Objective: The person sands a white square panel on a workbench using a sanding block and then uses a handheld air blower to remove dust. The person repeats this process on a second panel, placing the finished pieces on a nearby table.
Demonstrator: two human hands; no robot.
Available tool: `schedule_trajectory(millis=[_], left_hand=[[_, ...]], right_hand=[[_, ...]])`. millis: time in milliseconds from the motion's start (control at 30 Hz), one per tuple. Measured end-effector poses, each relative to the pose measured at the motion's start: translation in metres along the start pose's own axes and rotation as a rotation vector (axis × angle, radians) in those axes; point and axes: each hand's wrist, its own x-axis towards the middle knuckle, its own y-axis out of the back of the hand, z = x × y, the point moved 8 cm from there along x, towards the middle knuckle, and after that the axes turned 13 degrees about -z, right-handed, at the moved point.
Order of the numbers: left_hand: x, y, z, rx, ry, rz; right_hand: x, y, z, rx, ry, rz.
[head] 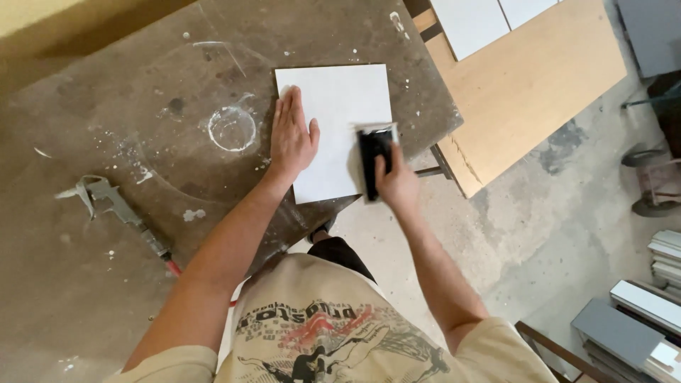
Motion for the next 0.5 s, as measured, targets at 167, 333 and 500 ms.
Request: schedule_trajectory(millis=[167, 333, 500], left_hand=[[0.0, -0.004, -0.002, 0.01, 0.001, -0.03], [-0.002, 0.0, 0.0, -0.031, 0.025, -0.062], [0.002, 0.003, 0.0, 0.01, 0.013, -0.042]], right_hand=[[0.061, -0.033, -0.039, 0.164, -0.032, 0.0], [-0.028, -0.013, -0.058, 0.2, 0.077, -0.109], [0.025, -0.017, -0.004, 0.132, -0.001, 0.055]])
